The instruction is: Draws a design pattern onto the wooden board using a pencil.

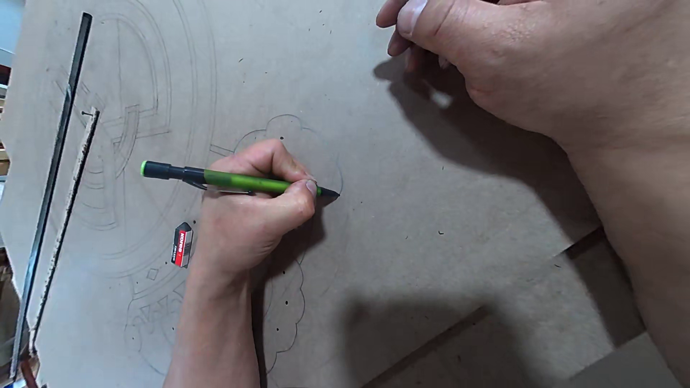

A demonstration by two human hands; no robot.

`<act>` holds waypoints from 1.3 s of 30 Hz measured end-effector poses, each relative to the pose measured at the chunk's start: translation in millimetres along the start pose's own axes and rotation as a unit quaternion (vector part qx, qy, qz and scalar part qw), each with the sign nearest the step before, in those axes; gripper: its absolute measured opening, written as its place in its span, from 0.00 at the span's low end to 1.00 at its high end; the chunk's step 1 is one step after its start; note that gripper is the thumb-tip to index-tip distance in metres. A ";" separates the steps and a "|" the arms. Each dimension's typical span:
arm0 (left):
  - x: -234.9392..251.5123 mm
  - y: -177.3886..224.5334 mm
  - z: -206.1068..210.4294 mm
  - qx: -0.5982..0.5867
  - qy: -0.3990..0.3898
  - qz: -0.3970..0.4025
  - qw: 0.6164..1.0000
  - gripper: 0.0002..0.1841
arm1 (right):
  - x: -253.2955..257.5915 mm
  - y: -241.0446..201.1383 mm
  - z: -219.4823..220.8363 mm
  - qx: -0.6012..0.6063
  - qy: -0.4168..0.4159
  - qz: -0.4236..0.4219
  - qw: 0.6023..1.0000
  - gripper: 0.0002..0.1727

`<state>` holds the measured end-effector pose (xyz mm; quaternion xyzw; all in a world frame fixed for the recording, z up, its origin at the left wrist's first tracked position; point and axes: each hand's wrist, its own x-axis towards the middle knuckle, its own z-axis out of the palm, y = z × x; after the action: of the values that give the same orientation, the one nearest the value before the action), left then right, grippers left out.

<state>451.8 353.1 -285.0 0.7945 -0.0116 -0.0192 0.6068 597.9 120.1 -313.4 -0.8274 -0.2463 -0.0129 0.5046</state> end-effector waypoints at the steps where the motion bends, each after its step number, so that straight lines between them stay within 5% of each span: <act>1: 0.0 0.0 0.0 0.000 0.000 0.001 1.000 0.03 | -0.4 -0.8 -0.3 -0.002 0.000 0.001 1.000 0.13; 29: -4.6 5.1 29.1 0.044 0.190 -0.007 0.981 0.02 | -0.7 -1.5 -3.2 -0.002 -0.020 0.010 1.000 0.13; 39: -3.0 -3.1 18.7 -0.010 0.150 0.013 0.988 0.01 | -0.8 -2.1 -4.0 -0.009 -0.021 0.011 1.000 0.13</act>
<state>447.9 335.9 -292.8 0.7818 0.0699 0.1082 0.6101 597.3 117.2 -309.9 -0.8344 -0.2475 0.0075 0.4924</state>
